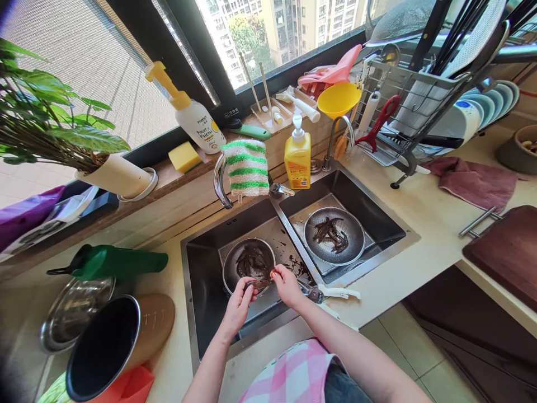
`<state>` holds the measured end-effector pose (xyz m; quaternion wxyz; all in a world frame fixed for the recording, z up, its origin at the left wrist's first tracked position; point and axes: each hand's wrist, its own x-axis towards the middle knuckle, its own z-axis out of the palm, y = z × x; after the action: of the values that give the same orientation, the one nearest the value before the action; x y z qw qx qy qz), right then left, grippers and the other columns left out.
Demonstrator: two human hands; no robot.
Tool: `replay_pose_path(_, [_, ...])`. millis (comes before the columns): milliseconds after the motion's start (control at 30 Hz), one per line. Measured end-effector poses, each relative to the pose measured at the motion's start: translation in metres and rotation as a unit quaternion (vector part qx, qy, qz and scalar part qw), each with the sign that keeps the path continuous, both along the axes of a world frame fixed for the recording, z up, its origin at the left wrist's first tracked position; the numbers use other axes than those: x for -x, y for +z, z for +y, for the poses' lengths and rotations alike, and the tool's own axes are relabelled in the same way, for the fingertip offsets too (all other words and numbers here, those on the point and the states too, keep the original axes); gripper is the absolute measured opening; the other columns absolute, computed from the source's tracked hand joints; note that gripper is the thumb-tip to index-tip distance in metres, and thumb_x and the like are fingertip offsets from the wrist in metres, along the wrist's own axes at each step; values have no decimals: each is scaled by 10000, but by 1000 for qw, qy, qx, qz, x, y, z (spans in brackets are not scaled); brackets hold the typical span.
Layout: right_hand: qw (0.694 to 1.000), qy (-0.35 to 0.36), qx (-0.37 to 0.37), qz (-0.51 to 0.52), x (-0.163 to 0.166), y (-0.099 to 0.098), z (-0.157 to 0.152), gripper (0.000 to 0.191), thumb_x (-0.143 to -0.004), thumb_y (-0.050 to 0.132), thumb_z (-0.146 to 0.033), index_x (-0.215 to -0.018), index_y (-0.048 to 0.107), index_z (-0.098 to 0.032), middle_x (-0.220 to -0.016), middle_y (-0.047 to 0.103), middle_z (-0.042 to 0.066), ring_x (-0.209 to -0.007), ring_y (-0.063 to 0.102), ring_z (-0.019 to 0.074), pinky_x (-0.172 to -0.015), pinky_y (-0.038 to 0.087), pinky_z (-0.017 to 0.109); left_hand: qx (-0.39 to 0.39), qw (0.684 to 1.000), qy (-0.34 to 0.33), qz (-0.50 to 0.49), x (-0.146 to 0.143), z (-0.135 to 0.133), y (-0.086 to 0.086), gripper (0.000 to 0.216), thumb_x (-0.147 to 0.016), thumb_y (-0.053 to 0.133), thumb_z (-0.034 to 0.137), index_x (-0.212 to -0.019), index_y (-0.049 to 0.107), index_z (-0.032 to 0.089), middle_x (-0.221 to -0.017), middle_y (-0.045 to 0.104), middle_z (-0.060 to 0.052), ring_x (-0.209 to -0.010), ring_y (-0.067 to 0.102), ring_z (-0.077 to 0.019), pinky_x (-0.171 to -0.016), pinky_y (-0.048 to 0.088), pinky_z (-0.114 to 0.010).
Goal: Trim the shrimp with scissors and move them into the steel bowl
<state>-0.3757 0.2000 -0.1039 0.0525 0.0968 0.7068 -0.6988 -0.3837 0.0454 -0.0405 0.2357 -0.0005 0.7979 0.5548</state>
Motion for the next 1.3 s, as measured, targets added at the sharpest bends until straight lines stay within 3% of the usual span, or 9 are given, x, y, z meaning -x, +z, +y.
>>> replay_pose_path(233, [976,-9,-198,91,13,37,16,163,-859,361,-221,-784,499,-179,-761,555,31,-729,505,148,-679,400,253,-39,999,30,21,-2,-16,-2,175,-810,460,322,-929,424,198,-860,540,-22,-812,567,-151,-730,472,-294])
replay_pose_path(400, [881,125,-454,-32,37,48,22,195,-820,390,-76,-934,543,-118,-905,594,153,-855,571,217,-731,424,316,17,997,45,61,-3,-22,3,104,-821,407,246,-915,399,204,-806,532,-4,-758,551,-135,-684,436,-262])
replay_pose_path(467, [849,172,-492,-90,44,45,22,221,-787,408,-33,-942,557,-82,-887,602,193,-807,599,246,-672,433,329,39,995,48,83,-3,-23,4,96,-809,389,199,-903,410,204,-773,512,11,-715,527,-123,-674,418,-252])
replay_pose_path(600, [852,203,-479,-61,51,43,21,176,-798,435,-100,-841,604,-128,-858,625,148,-812,607,238,-677,427,312,25,994,56,86,-2,-22,0,143,-778,378,154,-899,438,202,-747,499,21,-673,494,-113,-645,404,-236])
replay_pose_path(733, [909,188,-372,-18,46,43,22,119,-782,468,-174,-824,579,-185,-837,620,50,-799,586,172,-694,418,265,-12,996,62,64,1,-19,-3,158,-778,382,160,-906,468,198,-781,527,10,-687,499,-113,-651,407,-232])
replay_pose_path(833, [981,152,-124,-16,37,41,17,116,-750,497,-229,-853,534,-188,-802,604,16,-753,573,144,-679,436,258,-27,996,58,55,4,-17,-1,158,-787,383,172,-905,485,198,-787,537,10,-679,498,-112,-657,411,-233])
replay_pose_path(1000, [959,156,198,-127,22,47,8,227,-726,528,-309,-914,471,-196,-795,595,2,-674,592,129,-593,451,259,-18,997,31,62,7,-13,3,176,-792,407,193,-938,504,199,-862,562,-6,-739,533,-126,-690,424,-243])
replay_pose_path(1167, [957,116,232,-132,17,50,10,284,-646,626,-294,-863,485,-178,-745,565,-23,-602,578,100,-562,430,230,22,995,-20,99,7,-9,6,194,-795,480,246,-981,485,194,-912,569,-24,-816,556,-147,-757,430,-268])
replay_pose_path(1300, [955,105,241,-138,18,51,11,276,-627,636,-277,-842,490,-183,-788,564,-21,-629,580,96,-578,442,227,136,976,-81,148,7,-9,7,161,-830,435,261,-960,508,200,-887,593,-41,-796,554,-174,-721,432,-298])
